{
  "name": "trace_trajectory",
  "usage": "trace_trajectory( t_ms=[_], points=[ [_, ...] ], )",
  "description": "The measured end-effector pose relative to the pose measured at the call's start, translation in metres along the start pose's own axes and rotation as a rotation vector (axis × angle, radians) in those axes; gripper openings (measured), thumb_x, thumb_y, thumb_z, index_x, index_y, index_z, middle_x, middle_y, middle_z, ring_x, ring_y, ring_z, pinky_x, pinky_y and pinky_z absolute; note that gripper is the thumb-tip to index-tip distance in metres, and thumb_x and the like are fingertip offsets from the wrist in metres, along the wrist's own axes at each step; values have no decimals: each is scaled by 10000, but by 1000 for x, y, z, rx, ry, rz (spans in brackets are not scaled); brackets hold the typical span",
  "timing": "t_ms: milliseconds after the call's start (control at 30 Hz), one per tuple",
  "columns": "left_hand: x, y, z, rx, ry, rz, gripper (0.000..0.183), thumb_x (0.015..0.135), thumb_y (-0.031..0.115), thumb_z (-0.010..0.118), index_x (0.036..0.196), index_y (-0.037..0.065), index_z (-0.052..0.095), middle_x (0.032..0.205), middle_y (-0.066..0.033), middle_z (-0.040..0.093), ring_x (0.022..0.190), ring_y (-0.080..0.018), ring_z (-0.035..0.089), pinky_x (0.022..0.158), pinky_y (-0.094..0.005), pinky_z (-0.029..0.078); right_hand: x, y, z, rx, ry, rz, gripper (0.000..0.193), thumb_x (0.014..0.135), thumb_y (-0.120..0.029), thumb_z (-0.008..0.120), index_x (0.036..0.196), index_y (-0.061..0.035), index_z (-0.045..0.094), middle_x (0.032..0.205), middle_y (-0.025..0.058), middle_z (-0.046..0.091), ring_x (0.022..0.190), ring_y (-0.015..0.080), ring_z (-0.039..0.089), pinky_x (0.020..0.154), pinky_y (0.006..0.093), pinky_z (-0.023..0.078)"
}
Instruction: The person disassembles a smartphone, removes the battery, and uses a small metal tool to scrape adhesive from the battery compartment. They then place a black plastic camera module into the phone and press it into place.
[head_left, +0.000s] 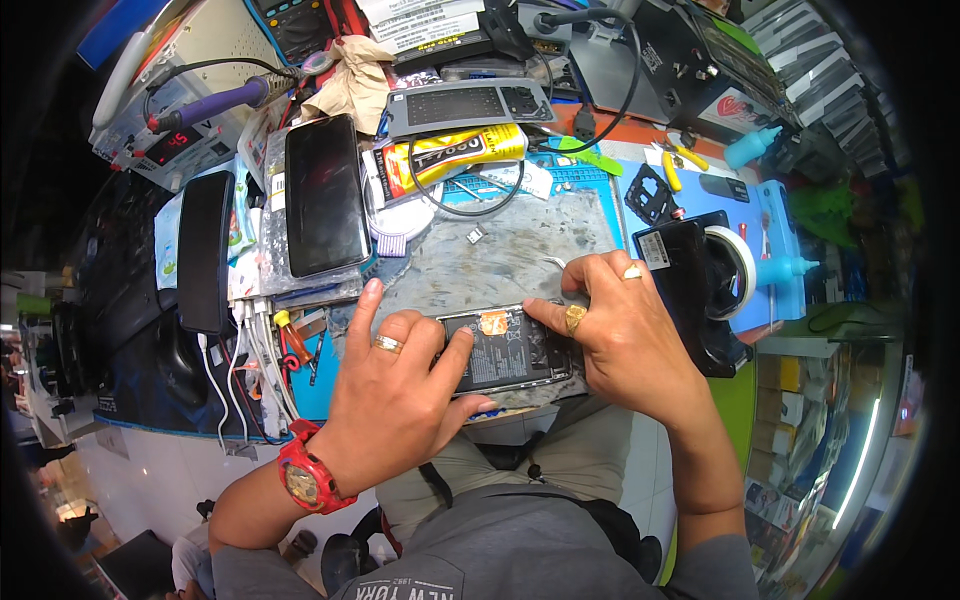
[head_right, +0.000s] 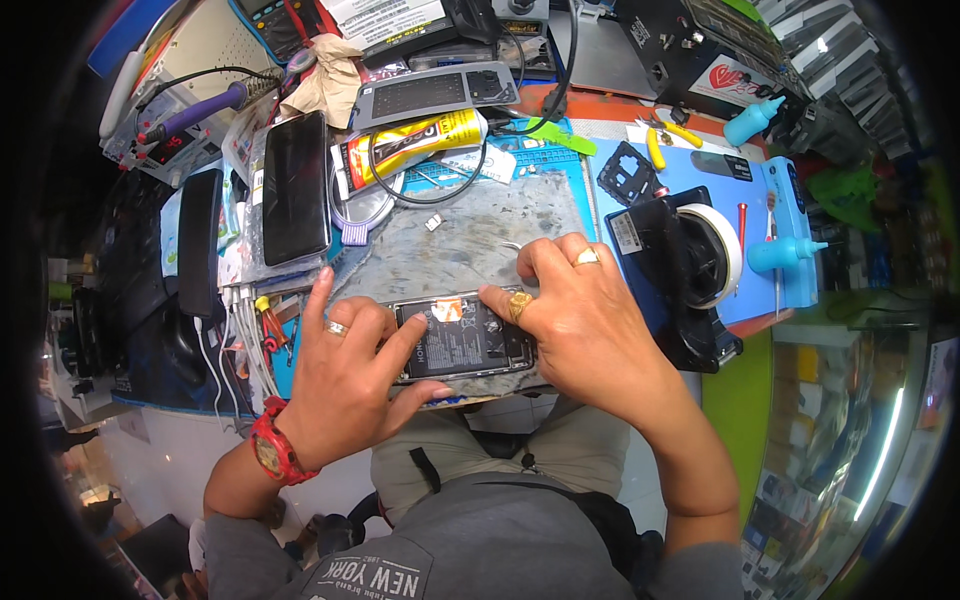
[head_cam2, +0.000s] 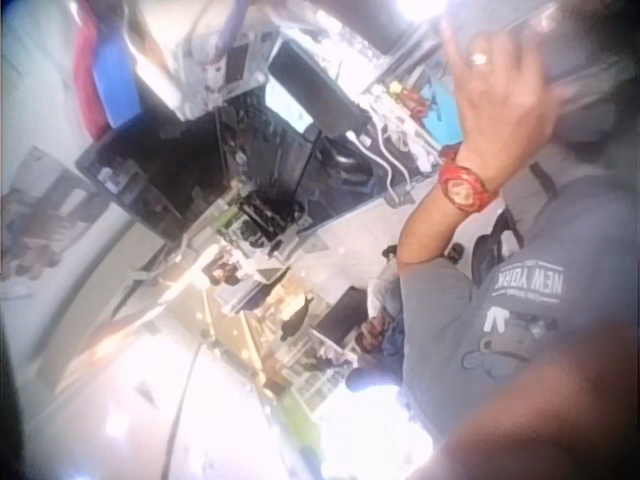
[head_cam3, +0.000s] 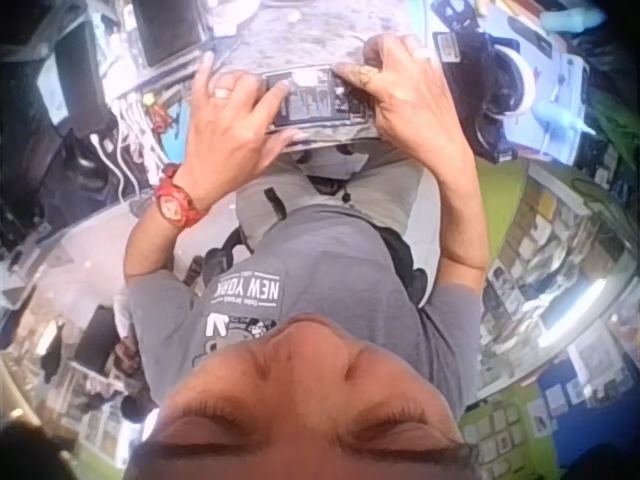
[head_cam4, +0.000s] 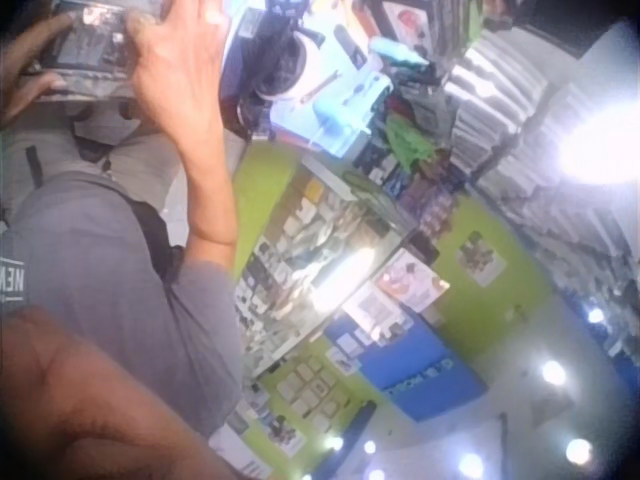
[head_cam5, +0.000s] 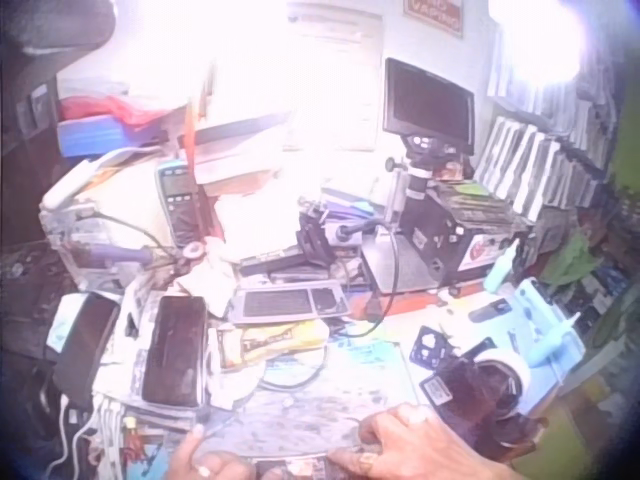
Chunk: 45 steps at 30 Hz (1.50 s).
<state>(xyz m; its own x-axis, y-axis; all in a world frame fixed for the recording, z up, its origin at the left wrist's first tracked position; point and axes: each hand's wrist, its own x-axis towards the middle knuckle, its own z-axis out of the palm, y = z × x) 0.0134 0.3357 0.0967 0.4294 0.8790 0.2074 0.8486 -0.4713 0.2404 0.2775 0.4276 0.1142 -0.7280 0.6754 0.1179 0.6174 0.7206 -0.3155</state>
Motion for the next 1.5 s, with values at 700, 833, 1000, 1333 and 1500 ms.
trace_trajectory(
  t_ms=[700, 833, 1000, 1333, 1500],
  points=[
    [27, -1, 0, -66, -125, 25, 850, 811, 565, 919, 1411, 27, 650, 1212, -142, 621, 1215, -360, 608, 1314, -704, 216, -34, -6, 14, 70, 175, 61, 448, 811, 36, 696, 1253, -3, 756, 1196, 147, 683, 1153, 348, 636, 993, 480, 475],
    [28, -2, 1, -67, -128, 20, 849, 808, 565, 922, 1408, 28, 652, 1203, -143, 617, 1207, -359, 607, 1317, -696, 218, -24, -5, 17, 84, 167, 51, 429, 817, 23, 697, 1243, 0, 750, 1209, 155, 676, 1176, 355, 625, 1017, 494, 463],
    [27, 0, -2, -61, -128, 8, 842, 815, 565, 918, 1416, 37, 655, 1203, -141, 616, 1217, -358, 606, 1314, -702, 218, -7, -8, 24, 71, 154, -4, 434, 833, -13, 702, 1260, -28, 777, 1236, 158, 672, 1188, 364, 623, 1046, 501, 464],
    [15, 6, 6, 6, -70, 11, 836, 855, 563, 890, 1474, 50, 661, 1266, -128, 607, 1297, -350, 606, 1310, -716, 198, -24, -3, 19, -151, 177, -11, 426, 914, -150, 668, 1309, -66, 805, 1372, 182, 666, 1291, 359, 611, 1088, 503, 447],
    [7, 14, 8, 64, -26, 21, 780, 882, 511, 871, 1475, 44, 677, 1315, -139, 623, 1348, -339, 566, 1280, -717, 271, -29, -6, 25, -145, 200, -38, 431, 917, -154, 667, 1318, -79, 808, 1394, 187, 658, 1320, 370, 589, 1116, 512, 437]
  ],
)
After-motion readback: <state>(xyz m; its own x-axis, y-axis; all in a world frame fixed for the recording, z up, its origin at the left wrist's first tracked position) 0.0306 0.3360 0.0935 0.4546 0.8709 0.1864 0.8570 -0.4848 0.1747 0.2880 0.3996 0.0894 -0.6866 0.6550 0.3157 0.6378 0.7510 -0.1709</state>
